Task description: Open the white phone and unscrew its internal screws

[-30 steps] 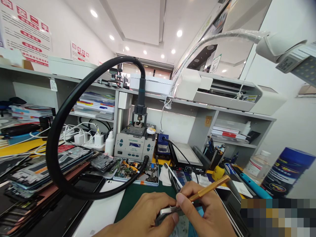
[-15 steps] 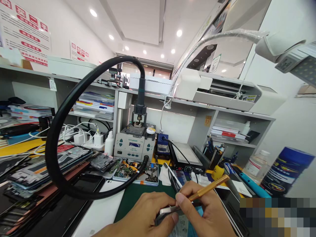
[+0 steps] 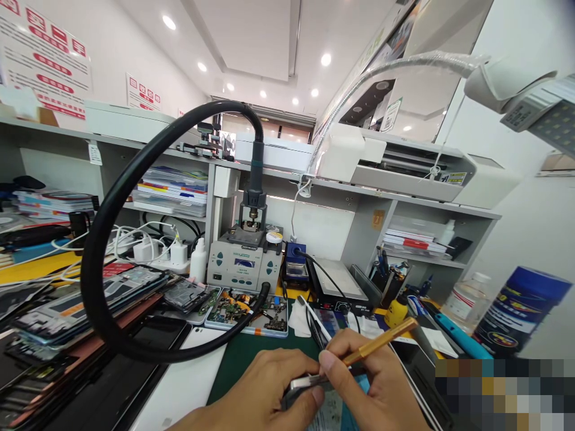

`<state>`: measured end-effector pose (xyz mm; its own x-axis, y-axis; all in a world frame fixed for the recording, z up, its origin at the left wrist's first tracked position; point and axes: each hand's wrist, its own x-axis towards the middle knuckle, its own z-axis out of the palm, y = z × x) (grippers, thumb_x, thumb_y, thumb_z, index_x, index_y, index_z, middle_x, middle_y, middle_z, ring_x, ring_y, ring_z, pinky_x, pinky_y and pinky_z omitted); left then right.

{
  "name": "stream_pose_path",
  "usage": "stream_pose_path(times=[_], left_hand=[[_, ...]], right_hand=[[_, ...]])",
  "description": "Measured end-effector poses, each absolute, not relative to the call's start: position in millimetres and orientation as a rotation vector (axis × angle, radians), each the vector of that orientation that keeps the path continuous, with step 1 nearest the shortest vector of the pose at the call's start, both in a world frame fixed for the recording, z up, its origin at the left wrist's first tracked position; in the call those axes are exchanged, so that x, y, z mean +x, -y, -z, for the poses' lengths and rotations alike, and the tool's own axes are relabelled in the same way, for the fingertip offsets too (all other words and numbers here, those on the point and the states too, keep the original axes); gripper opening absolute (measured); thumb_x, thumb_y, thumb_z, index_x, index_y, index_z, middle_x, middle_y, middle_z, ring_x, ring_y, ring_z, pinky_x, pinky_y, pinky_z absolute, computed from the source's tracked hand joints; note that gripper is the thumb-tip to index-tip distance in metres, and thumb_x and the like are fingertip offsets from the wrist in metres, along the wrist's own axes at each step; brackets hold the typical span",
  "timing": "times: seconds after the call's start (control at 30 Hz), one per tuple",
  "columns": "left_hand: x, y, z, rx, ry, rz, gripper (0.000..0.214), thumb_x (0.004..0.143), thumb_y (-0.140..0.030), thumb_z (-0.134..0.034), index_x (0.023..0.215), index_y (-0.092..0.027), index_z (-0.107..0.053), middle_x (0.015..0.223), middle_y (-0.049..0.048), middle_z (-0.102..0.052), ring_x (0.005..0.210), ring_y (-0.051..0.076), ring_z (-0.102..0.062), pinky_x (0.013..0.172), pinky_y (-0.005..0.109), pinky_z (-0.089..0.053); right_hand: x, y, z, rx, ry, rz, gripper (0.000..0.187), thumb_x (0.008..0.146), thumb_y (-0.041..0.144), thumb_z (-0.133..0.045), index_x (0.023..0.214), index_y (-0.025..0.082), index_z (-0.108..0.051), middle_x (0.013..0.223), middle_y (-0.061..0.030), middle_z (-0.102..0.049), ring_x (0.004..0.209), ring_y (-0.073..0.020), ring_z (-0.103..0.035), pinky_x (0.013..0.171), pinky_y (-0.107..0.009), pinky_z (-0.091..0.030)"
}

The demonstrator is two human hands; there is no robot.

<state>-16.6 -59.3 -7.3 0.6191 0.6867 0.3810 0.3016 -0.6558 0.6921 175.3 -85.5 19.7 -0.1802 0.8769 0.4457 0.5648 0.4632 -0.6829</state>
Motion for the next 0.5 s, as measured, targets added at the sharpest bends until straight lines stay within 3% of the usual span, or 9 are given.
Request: stream_pose_path(times=[0.5], left_hand=[[-16.9, 59.7, 9.7, 2.278, -0.747, -0.884, 0.03, 0.096, -0.026, -0.054, 0.113, -0.015, -0.075, 0.095, 0.0048, -0.075, 0.088, 0.02, -0.07, 0.082, 0.025, -0.047]], right_hand=[[177.1, 84.9, -17.2, -1.212, 1.869, -0.459, 0.035, 0.099, 0.047, -0.054, 0.075, 0.023, -0.063, 0.071, -0.0004, -0.062, 0.069, -0.0196, -0.057, 0.066, -0.032, -0.039]])
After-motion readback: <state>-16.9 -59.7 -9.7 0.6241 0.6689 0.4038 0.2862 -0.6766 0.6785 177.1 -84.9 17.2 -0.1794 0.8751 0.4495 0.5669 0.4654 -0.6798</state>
